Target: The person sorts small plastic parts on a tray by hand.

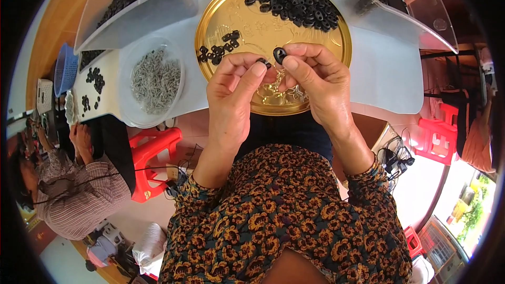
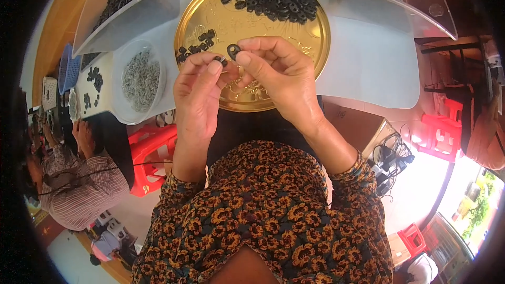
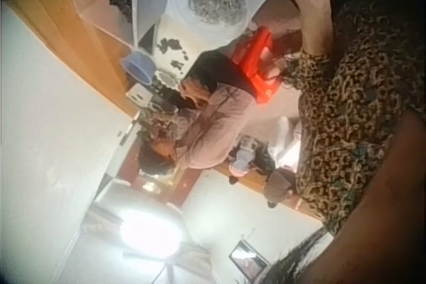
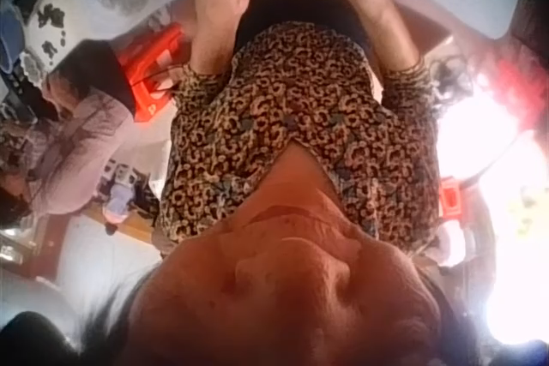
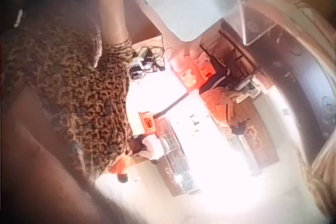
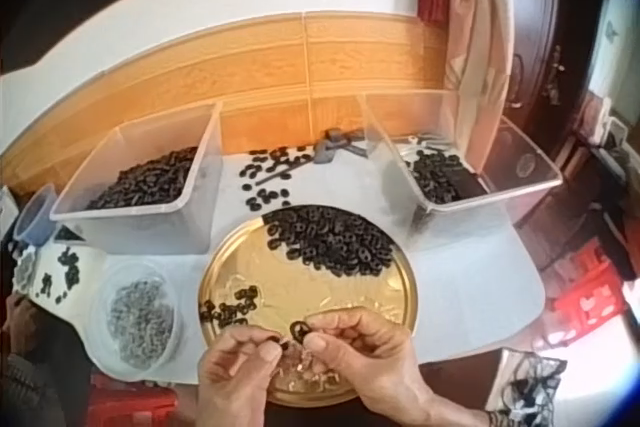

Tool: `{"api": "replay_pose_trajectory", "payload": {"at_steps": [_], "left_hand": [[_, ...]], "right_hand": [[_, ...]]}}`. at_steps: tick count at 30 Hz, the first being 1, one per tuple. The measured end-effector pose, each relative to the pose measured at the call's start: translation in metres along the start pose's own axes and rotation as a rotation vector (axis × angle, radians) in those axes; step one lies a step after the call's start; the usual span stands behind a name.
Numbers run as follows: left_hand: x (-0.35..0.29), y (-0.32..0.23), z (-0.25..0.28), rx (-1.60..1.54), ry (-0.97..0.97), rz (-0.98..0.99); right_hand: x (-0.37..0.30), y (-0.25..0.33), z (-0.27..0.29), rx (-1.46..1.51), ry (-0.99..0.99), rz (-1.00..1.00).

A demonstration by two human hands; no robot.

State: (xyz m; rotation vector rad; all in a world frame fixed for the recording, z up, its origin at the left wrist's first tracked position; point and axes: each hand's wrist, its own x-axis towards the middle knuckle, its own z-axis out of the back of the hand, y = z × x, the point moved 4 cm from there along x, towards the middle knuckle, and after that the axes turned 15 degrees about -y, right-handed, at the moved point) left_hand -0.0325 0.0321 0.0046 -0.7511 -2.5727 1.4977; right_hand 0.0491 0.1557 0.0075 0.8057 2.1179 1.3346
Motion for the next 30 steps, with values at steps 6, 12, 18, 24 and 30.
{"api": "replay_pose_trajectory", "payload": {"at_steps": [6,12,18,24,30], "left_hand": [[0.000,0.000,0.003,0.056,-0.026,0.003],[0.001,0.001,0.004,0.094,-0.024,-0.013],[0.003,0.000,0.005,0.143,-0.028,-0.016],[0.006,0.000,0.007,0.156,-0.051,-0.025],[0.005,-0.001,0.008,0.182,-0.044,-0.012]], "right_hand": [[-0.003,0.000,-0.002,-0.079,-0.036,0.035],[-0.006,0.001,-0.005,-0.140,-0.030,0.115],[-0.007,-0.001,-0.009,-0.253,-0.039,0.209],[-0.007,-0.004,-0.012,-0.212,-0.067,0.180],[-0.003,-0.006,-0.009,-0.141,-0.061,-0.023]]}}
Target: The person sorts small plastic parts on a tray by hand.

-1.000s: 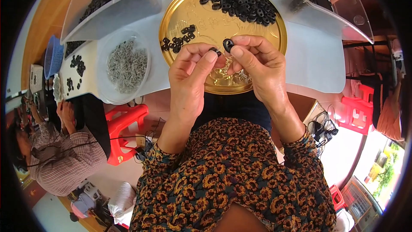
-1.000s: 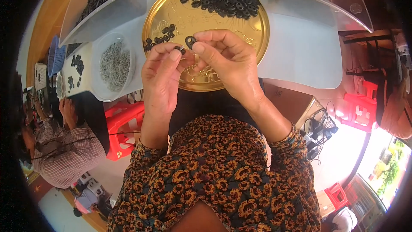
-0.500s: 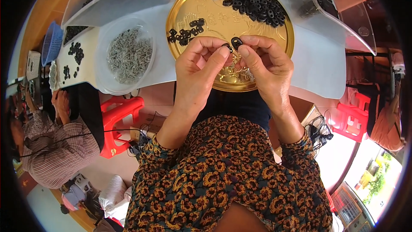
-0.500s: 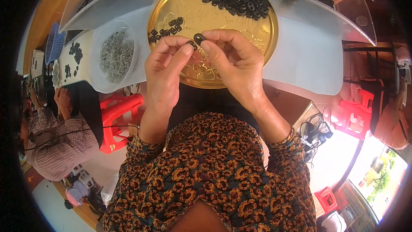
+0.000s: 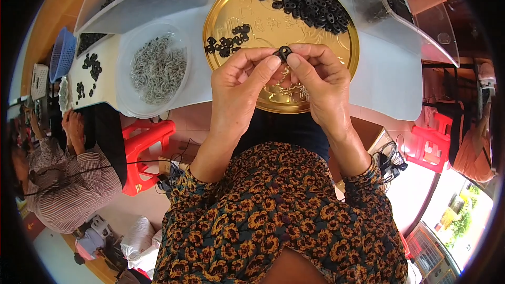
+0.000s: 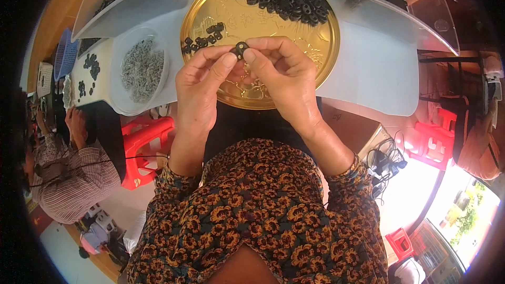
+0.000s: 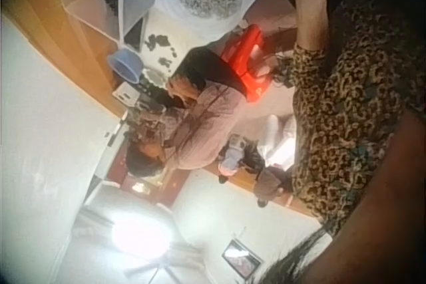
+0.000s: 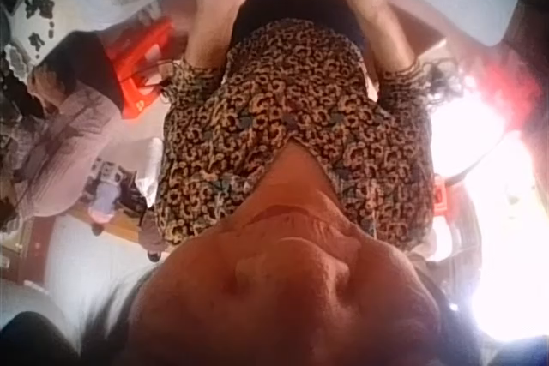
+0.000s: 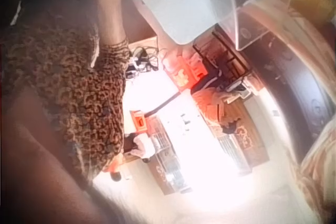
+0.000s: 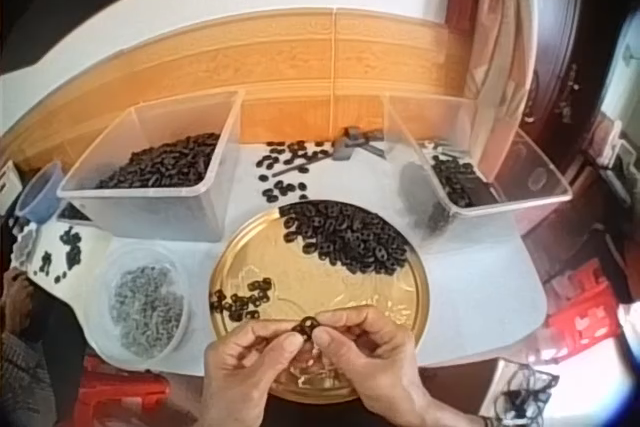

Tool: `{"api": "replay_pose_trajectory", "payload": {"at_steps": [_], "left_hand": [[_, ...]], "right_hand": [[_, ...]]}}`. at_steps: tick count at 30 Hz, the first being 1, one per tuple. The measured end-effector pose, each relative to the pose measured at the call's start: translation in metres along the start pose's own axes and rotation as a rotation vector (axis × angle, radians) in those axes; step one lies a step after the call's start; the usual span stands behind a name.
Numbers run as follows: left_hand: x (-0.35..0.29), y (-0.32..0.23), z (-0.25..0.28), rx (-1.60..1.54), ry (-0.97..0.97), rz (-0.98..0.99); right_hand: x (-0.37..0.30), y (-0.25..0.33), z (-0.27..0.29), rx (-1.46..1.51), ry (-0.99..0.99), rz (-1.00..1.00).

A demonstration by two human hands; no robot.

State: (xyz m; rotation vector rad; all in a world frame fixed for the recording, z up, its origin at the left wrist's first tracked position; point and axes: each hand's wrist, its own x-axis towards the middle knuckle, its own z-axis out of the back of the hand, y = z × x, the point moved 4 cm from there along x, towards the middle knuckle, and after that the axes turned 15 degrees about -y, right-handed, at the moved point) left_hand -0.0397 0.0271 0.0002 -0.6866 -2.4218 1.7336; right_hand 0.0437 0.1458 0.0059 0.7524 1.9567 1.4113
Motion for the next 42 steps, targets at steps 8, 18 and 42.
{"api": "replay_pose_trajectory", "payload": {"at_steps": [8,18,42], "left_hand": [[-0.002,0.005,-0.001,0.014,0.017,-0.054],[-0.007,0.011,-0.016,-0.146,0.174,0.016],[-0.004,0.009,-0.004,-0.182,0.146,-0.116]], "right_hand": [[0.003,-0.008,-0.004,0.344,0.065,-0.238],[-0.009,-0.008,-0.013,0.462,0.049,-0.435],[0.012,0.057,0.017,-0.100,-0.042,0.208]]}}
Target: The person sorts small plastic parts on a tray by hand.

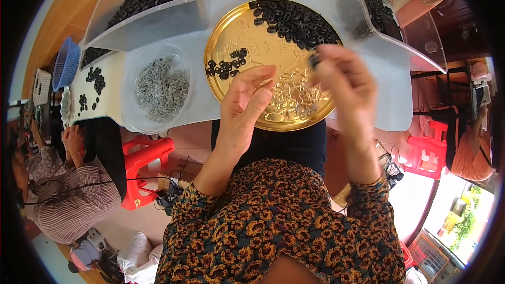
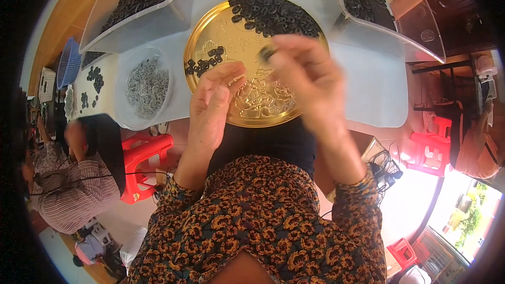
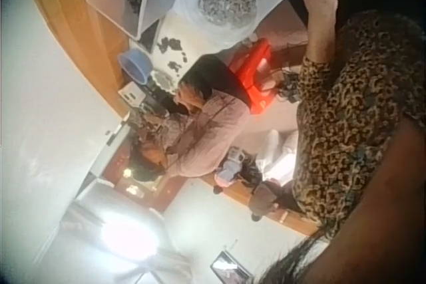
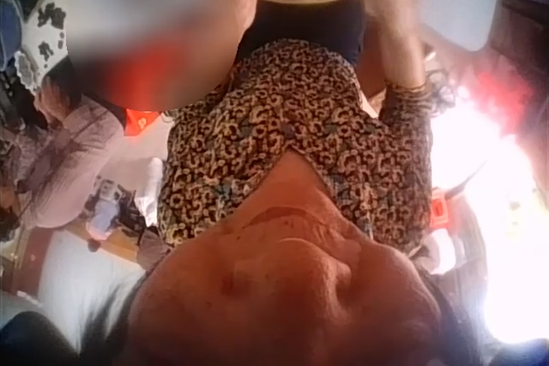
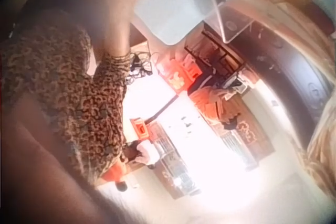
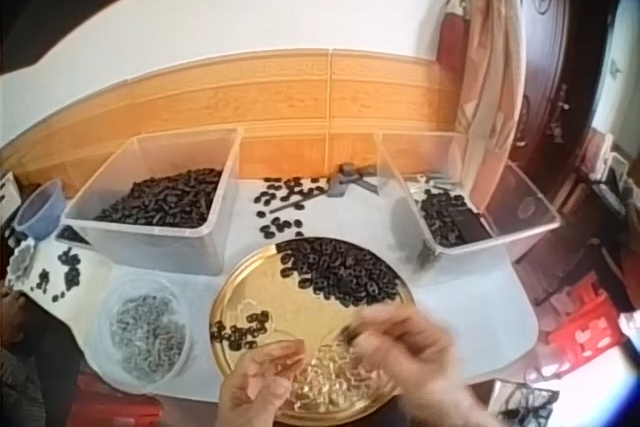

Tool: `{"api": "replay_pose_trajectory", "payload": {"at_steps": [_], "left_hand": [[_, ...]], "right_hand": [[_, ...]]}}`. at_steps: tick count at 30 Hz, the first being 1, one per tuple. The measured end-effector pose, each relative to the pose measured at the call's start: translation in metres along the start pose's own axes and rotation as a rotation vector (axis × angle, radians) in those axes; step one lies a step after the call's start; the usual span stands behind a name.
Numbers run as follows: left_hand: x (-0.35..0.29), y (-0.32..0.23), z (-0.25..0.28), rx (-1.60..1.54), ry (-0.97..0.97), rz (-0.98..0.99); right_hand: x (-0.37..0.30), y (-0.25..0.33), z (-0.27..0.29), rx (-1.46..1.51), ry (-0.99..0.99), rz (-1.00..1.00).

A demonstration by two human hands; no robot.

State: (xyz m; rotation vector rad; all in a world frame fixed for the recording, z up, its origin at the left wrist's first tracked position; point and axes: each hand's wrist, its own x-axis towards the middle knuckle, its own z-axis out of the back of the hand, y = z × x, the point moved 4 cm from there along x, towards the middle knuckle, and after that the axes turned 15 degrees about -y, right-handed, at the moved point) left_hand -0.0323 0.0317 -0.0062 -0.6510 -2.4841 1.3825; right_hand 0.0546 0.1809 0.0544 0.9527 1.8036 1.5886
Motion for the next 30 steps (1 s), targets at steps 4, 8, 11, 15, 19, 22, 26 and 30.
{"api": "replay_pose_trajectory", "payload": {"at_steps": [4,8,11,15,19,22,26,30], "left_hand": [[-0.005,-0.006,0.012,0.116,0.007,0.040],[-0.012,-0.007,0.014,0.180,0.081,0.104],[-0.018,-0.007,0.018,0.189,0.072,0.083],[-0.018,-0.008,0.021,0.224,0.072,0.067],[-0.016,-0.007,0.019,0.189,0.107,0.094],[-0.018,-0.008,0.018,0.183,0.092,0.087],[-0.018,-0.008,0.016,0.181,0.080,0.128],[-0.019,-0.009,0.017,0.182,0.072,0.157]], "right_hand": [[0.052,0.067,0.053,-0.319,-0.340,0.700],[0.082,0.097,0.075,-0.429,-0.527,0.861],[0.078,0.084,0.052,-0.443,-0.419,0.965],[0.060,0.032,-0.007,-0.598,0.126,0.818],[0.051,-0.027,-0.045,-0.752,0.380,0.792],[0.050,-0.049,-0.069,-0.785,0.513,0.791],[0.059,-0.063,-0.084,-0.809,0.526,0.809],[0.063,-0.066,-0.100,-0.843,0.583,0.841]]}}
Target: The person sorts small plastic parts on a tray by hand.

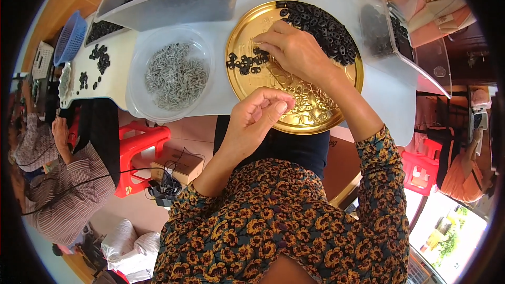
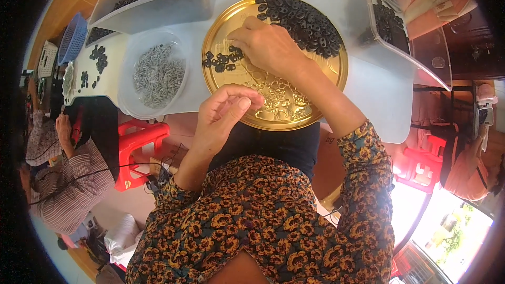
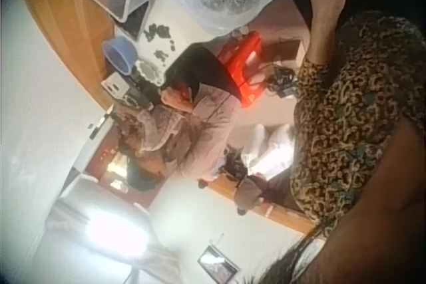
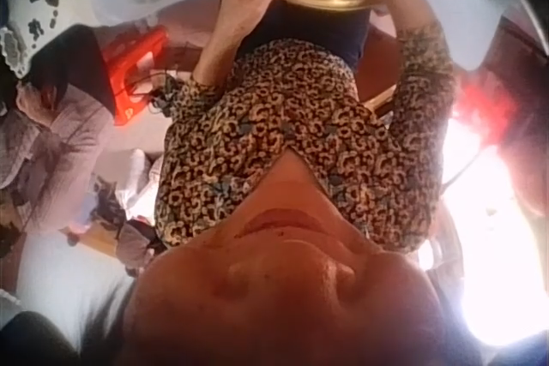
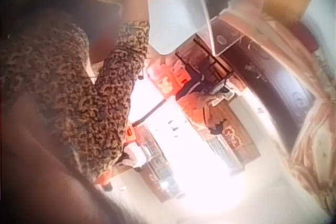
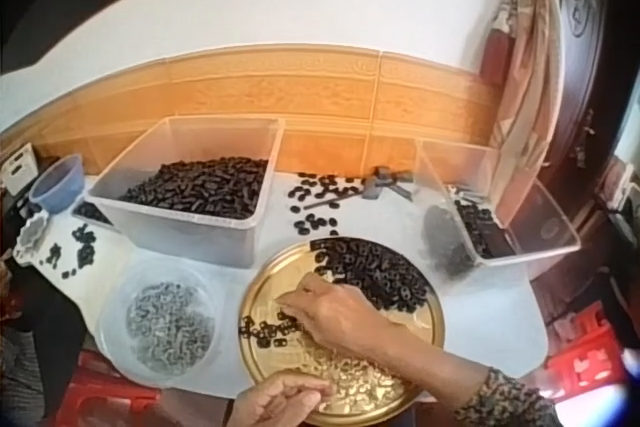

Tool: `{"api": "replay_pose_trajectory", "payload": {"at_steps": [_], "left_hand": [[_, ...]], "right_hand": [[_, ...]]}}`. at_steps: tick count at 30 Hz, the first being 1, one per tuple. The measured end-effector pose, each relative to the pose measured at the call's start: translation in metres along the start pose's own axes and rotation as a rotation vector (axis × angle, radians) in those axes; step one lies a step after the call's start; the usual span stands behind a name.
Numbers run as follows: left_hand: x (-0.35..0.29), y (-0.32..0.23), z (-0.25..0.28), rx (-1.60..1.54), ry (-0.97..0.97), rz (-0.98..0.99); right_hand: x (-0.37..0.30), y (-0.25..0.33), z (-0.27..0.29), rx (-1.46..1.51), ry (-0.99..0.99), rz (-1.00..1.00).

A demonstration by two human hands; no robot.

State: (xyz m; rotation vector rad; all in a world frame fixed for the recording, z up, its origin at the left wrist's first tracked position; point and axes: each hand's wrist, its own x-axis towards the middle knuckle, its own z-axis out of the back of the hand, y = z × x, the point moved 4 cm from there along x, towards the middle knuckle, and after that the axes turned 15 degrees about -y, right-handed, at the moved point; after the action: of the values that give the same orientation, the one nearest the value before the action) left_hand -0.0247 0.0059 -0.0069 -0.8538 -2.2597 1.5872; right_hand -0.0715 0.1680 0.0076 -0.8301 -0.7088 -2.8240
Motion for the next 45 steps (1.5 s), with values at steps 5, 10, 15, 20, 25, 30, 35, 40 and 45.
{"api": "replay_pose_trajectory", "payload": {"at_steps": [5,10,15,20,25,30,35,40,45], "left_hand": [[0.002,-0.001,0.000,-0.006,-0.011,0.000],[0.003,0.001,0.000,-0.006,-0.012,0.012],[0.006,0.000,0.004,-0.048,-0.044,0.022],[0.011,-0.002,0.011,-0.026,-0.188,-0.101],[0.020,-0.010,0.005,0.037,-0.270,-0.322],[0.025,-0.015,-0.004,0.305,-0.282,-0.596],[0.030,-0.018,-0.015,0.242,-0.206,-0.576],[0.025,-0.014,-0.013,0.297,-0.191,-0.572],[0.021,-0.017,-0.016,0.435,-0.177,-0.647]], "right_hand": [[0.012,0.001,-0.007,-0.044,0.112,0.032],[0.022,0.003,-0.014,-0.059,0.160,-0.001],[0.021,-0.003,-0.006,0.201,0.126,-0.152],[-0.002,0.002,0.023,0.566,0.147,-0.613],[-0.034,0.015,0.041,0.775,0.075,-0.786],[-0.041,0.024,0.047,0.710,-0.103,-0.590],[-0.028,0.038,0.072,0.371,0.008,-0.320],[-0.026,0.047,0.080,0.297,0.016,-0.104],[-0.027,0.048,0.085,0.300,0.061,-0.130]]}}
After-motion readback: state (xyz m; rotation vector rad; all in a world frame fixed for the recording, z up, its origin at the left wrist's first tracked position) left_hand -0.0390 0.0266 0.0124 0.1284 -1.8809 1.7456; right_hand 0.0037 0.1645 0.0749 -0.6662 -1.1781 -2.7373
